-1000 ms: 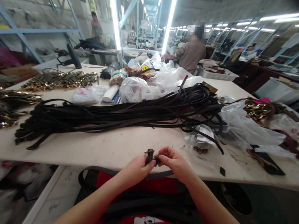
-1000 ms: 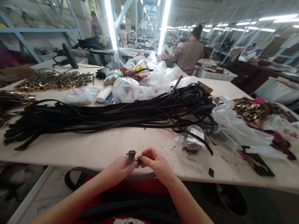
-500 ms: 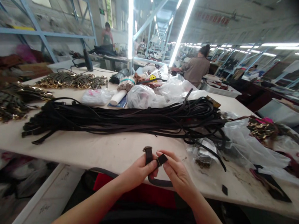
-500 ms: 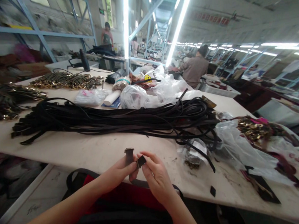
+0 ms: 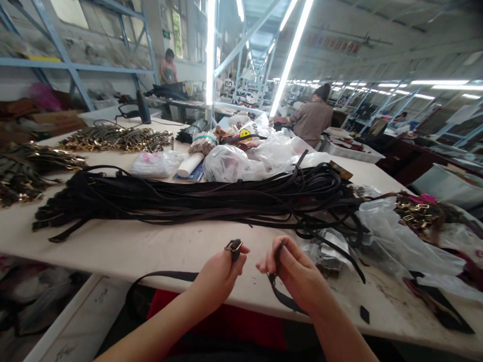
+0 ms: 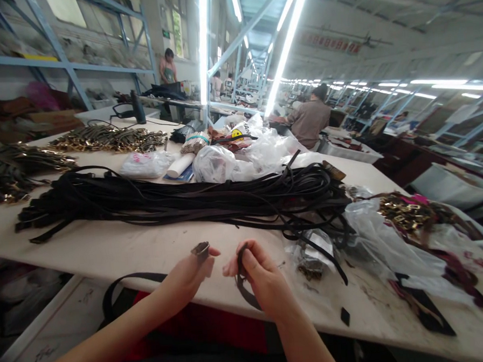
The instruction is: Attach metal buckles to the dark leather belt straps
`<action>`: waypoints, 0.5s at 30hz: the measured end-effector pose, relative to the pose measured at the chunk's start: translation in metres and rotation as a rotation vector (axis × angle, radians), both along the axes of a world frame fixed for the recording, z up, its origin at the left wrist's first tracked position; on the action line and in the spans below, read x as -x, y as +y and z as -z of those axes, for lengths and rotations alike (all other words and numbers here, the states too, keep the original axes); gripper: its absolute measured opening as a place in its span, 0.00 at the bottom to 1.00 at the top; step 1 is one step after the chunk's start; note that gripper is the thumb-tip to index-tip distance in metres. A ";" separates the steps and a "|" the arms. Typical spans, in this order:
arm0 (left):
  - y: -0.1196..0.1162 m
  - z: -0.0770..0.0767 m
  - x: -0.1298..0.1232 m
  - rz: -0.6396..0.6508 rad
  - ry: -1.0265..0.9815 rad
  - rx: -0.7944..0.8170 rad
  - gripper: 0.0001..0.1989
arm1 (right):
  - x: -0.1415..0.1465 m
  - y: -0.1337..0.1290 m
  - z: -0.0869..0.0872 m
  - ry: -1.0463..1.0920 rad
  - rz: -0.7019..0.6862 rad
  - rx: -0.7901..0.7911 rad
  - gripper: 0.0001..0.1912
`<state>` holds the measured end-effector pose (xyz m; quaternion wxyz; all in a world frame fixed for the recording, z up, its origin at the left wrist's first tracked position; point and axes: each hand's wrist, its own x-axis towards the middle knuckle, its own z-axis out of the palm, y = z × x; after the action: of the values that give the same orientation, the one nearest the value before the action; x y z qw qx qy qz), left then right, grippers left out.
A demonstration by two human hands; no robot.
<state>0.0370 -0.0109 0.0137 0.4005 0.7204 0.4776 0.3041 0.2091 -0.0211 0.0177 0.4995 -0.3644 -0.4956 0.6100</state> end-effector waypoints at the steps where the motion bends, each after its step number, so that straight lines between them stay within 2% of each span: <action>1: 0.001 -0.002 0.000 -0.001 0.066 -0.043 0.14 | 0.003 0.001 -0.002 0.012 -0.049 0.056 0.11; 6: 0.009 -0.002 0.001 0.065 0.375 -0.287 0.12 | 0.022 0.004 -0.006 -0.095 -0.124 0.203 0.17; 11: 0.012 0.008 0.005 0.101 0.359 -0.382 0.14 | 0.024 0.003 -0.002 -0.038 -0.222 0.211 0.17; 15: 0.011 0.017 -0.001 0.092 0.369 -0.346 0.14 | 0.024 0.002 -0.002 0.022 -0.065 0.245 0.19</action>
<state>0.0379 -0.0001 -0.0032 0.1910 0.8425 0.4502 0.2260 0.1853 -0.0189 0.0201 0.4367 -0.3998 -0.4233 0.6857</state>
